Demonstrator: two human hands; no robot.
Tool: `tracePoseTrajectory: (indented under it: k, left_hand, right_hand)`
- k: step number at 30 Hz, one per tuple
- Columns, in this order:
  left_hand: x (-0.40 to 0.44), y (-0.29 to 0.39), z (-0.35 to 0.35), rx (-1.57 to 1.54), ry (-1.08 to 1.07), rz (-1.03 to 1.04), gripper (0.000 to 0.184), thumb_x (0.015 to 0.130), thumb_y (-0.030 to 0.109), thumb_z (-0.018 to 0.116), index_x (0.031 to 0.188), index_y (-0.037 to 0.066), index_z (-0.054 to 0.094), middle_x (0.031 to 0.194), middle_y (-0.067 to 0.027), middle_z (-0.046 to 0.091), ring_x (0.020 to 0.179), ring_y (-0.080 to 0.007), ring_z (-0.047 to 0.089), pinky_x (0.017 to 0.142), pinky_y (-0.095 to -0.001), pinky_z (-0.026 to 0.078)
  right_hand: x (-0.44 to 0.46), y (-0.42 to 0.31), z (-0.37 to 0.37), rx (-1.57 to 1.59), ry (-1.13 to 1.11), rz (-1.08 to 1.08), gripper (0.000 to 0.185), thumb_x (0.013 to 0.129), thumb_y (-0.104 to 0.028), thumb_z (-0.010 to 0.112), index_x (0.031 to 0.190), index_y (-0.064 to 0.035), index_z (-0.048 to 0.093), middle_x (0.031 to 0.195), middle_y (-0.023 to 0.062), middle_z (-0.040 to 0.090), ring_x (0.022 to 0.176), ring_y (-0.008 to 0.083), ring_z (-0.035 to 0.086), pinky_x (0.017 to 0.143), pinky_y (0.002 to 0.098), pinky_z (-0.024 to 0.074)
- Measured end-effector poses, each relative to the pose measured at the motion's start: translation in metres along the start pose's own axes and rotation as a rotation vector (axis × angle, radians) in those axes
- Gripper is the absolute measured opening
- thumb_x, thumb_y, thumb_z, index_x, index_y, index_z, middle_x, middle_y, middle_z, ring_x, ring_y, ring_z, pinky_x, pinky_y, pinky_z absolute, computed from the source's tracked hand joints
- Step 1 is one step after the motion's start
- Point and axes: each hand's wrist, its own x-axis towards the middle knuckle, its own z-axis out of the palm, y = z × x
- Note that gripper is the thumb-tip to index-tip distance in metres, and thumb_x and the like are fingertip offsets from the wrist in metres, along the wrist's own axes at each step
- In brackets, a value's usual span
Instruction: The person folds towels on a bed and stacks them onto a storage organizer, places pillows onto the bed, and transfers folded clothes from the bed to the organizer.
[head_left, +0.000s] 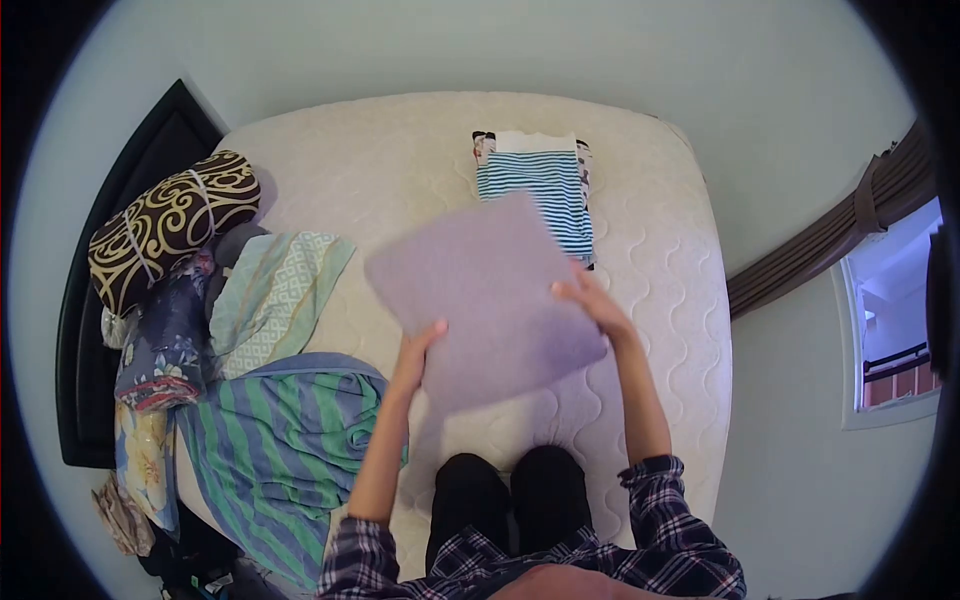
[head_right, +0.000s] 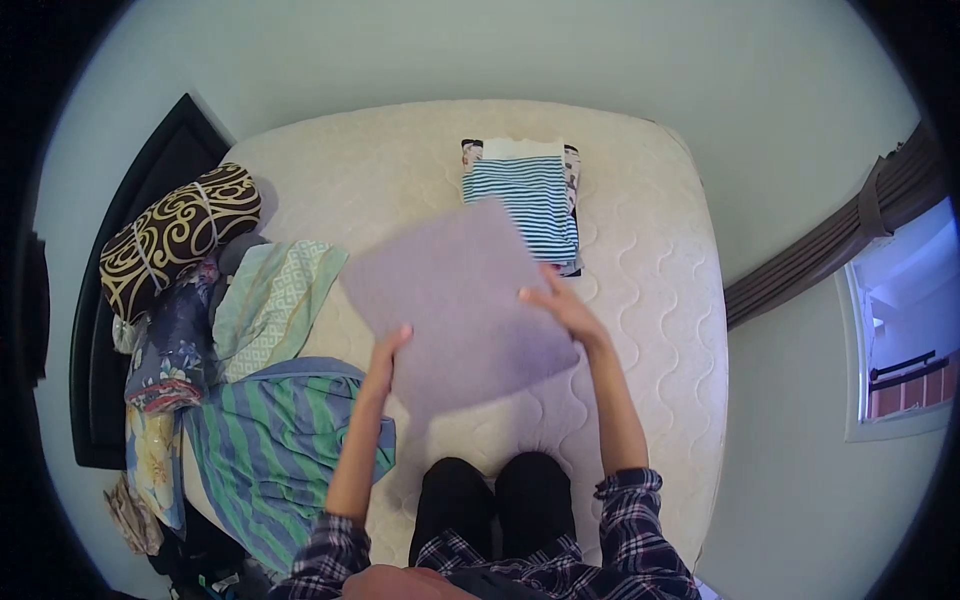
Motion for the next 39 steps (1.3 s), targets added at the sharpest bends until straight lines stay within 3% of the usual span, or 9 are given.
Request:
tracePoseTrajectory:
  k: [6,12,15,23,26,28,30,32,39]
  left_hand:
    - [0.158,0.114,0.069,0.163,-0.197,0.215,0.077,0.07,0.041,0.063,0.119,-0.009,0.033,0.115,-0.0182,0.045,0.102,-0.0224,0.046,0.087,-0.0321,0.037]
    - [0.275,0.038,0.081,0.49,-0.164,0.172,0.077,0.07,0.046,0.059,0.115,-0.01,0.032,0.114,-0.0232,0.045,0.103,-0.027,0.047,0.086,-0.0323,0.037]
    - [0.274,0.001,0.079,0.538,0.139,0.086,0.075,0.068,0.046,0.059,0.112,-0.008,0.033,0.108,-0.0283,0.047,0.1,-0.0331,0.049,0.084,-0.0344,0.038]
    - [0.24,0.005,0.092,0.601,0.169,0.193,0.077,0.068,0.047,0.06,0.115,-0.006,0.03,0.111,-0.0294,0.042,0.102,-0.0355,0.046,0.086,-0.0373,0.036]
    - [0.239,0.016,0.111,0.687,0.185,0.228,0.079,0.068,0.047,0.06,0.12,-0.002,0.026,0.121,-0.0301,0.031,0.111,-0.0371,0.036,0.091,-0.042,0.03]
    - [0.228,0.033,0.126,0.716,0.23,0.26,0.081,0.068,0.047,0.06,0.124,0.001,0.023,0.125,-0.0303,0.024,0.117,-0.0383,0.028,0.094,-0.0467,0.026]
    - [0.228,0.042,0.144,1.158,0.374,0.475,0.074,0.071,0.045,0.056,0.13,0.013,0.023,0.132,-0.0246,0.016,0.123,-0.0406,0.013,0.094,-0.0586,0.014]
    - [0.24,0.042,0.157,1.329,0.332,0.591,0.068,0.073,0.046,0.052,0.13,0.02,0.024,0.134,-0.0207,0.015,0.124,-0.0408,0.011,0.092,-0.0623,0.011]
    - [0.287,0.042,0.19,1.469,0.206,0.639,0.057,0.077,0.051,0.042,0.129,0.031,0.028,0.139,-0.0092,0.011,0.125,-0.0412,0.002,0.088,-0.0686,0.005]
  right_hand:
    - [0.079,-0.031,-0.069,0.27,0.306,-0.073,0.075,0.071,-0.032,0.064,0.127,0.0012,0.025,0.119,0.0158,0.041,0.105,0.0216,0.044,0.087,0.0301,0.0359]
    - [0.157,0.064,-0.132,0.153,0.461,0.103,0.073,0.071,-0.035,0.063,0.125,-0.0006,0.028,0.116,0.0166,0.043,0.101,0.0222,0.047,0.084,0.0304,0.038]
    - [0.165,0.061,-0.138,0.115,0.433,0.109,0.07,0.071,-0.035,0.063,0.124,-0.0024,0.031,0.113,0.0158,0.045,0.098,0.0213,0.048,0.081,0.0298,0.0393]
    - [0.143,0.067,-0.145,0.144,0.446,0.122,0.056,0.075,-0.029,0.059,0.119,-0.0023,0.038,0.098,0.0151,0.053,0.093,0.0203,0.049,0.077,0.0284,0.04]
    - [0.143,0.09,-0.158,-0.025,0.524,0.22,0.057,0.075,-0.027,0.056,0.124,-0.0062,0.033,0.103,0.0209,0.051,0.093,0.0252,0.051,0.079,0.0313,0.0406]
    - [0.138,0.083,-0.15,-0.644,0.724,0.104,0.061,0.076,-0.026,0.052,0.129,-0.0101,0.027,0.116,0.0261,0.042,0.099,0.0342,0.049,0.085,0.0328,0.0377]
    - [0.141,0.031,-0.115,-0.537,0.682,0.265,0.064,0.077,-0.033,0.05,0.132,-0.0183,0.021,0.129,0.0263,0.024,0.112,0.043,0.035,0.094,0.0418,0.0294]
    - [0.152,0.023,-0.092,-1.099,0.755,0.142,0.059,0.078,-0.043,0.046,0.131,-0.0296,0.022,0.134,0.0203,0.018,0.117,0.0468,0.024,0.092,0.054,0.0255]
    - [0.187,0.033,-0.097,-1.152,0.705,0.208,0.055,0.079,-0.052,0.04,0.129,-0.0382,0.022,0.136,0.0182,0.014,0.116,0.048,0.025,0.089,0.0565,0.0281]
